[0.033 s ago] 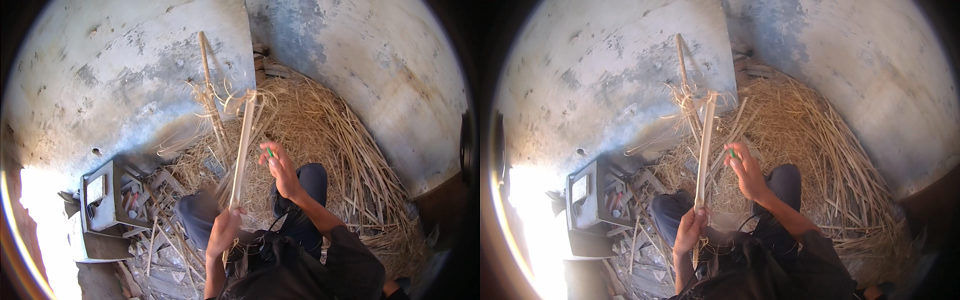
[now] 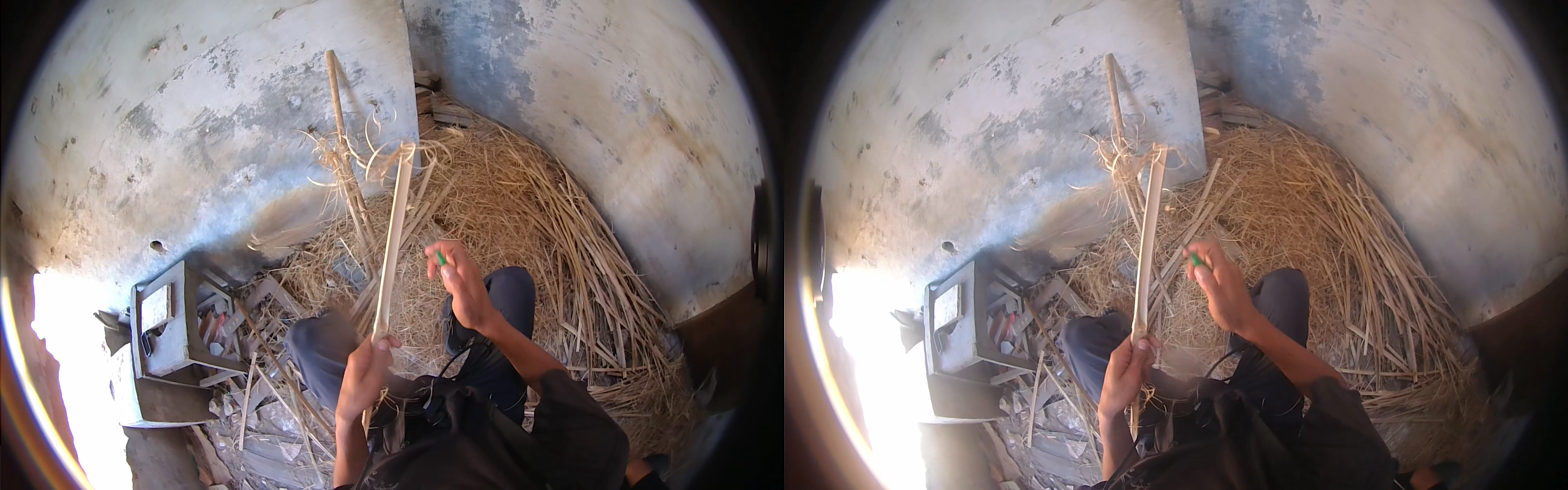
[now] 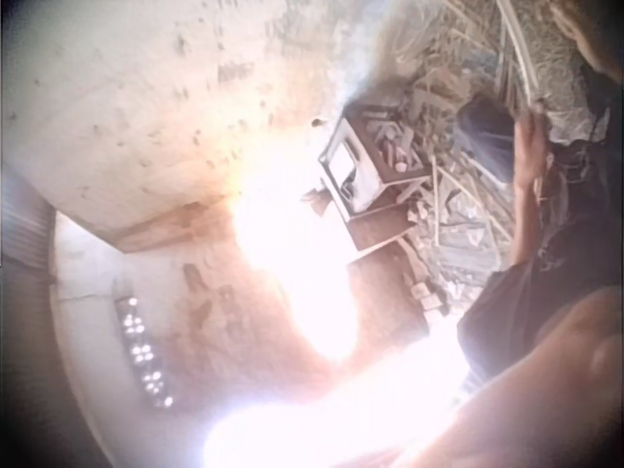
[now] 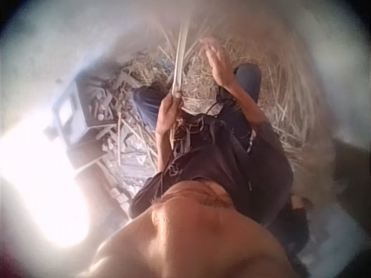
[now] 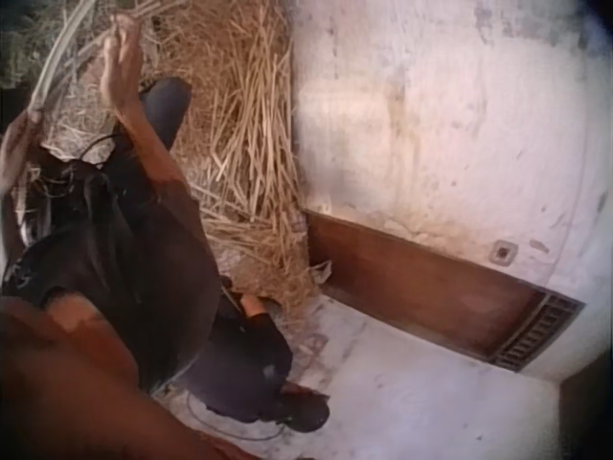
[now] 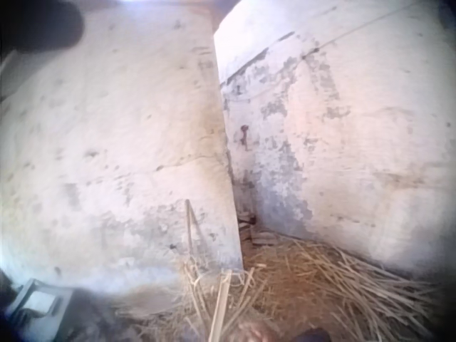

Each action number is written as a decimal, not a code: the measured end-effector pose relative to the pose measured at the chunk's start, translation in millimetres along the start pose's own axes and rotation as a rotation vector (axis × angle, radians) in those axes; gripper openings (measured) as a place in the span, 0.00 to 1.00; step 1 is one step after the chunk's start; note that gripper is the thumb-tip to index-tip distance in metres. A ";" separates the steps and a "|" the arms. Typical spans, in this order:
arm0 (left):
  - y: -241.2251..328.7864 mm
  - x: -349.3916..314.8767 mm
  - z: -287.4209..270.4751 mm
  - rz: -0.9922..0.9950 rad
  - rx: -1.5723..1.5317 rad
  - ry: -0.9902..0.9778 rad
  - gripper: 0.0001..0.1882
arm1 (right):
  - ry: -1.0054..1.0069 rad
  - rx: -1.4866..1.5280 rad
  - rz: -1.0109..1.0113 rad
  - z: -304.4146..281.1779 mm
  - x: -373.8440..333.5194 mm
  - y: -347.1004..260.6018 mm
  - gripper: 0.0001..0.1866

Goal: The person sits on the floor and uses a green utility knife to peel the outer layer off a long bamboo stick. They hold the stick with their left hand and scrape the blade along its length with their right hand, creating thin strips of bamboo that fall to the ground.

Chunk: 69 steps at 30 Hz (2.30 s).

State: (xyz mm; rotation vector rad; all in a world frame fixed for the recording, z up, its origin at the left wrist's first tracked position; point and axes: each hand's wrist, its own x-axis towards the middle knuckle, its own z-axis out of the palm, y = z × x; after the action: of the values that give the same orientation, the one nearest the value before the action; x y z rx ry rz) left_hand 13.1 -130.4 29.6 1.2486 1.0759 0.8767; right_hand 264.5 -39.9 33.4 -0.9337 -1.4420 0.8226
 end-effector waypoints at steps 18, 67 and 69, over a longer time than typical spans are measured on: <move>57.2 0.5 31.1 0.115 0.449 0.268 0.12 | -0.237 -0.596 -0.441 0.6 -16.7 -25.9 0.16; 13.8 -41.6 23.0 0.076 0.644 0.206 0.06 | 0.095 -0.860 -0.327 -89.9 59.2 12.6 0.14; 12.1 -40.0 17.6 0.055 0.646 0.201 0.07 | 0.078 -0.834 -0.253 -85.0 54.5 16.4 0.16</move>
State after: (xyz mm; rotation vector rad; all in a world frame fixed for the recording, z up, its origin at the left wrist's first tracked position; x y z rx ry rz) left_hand 19.1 -171.7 47.3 1.7502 1.5667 0.7259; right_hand 350.1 13.8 49.1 -1.3317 -1.8159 -0.0414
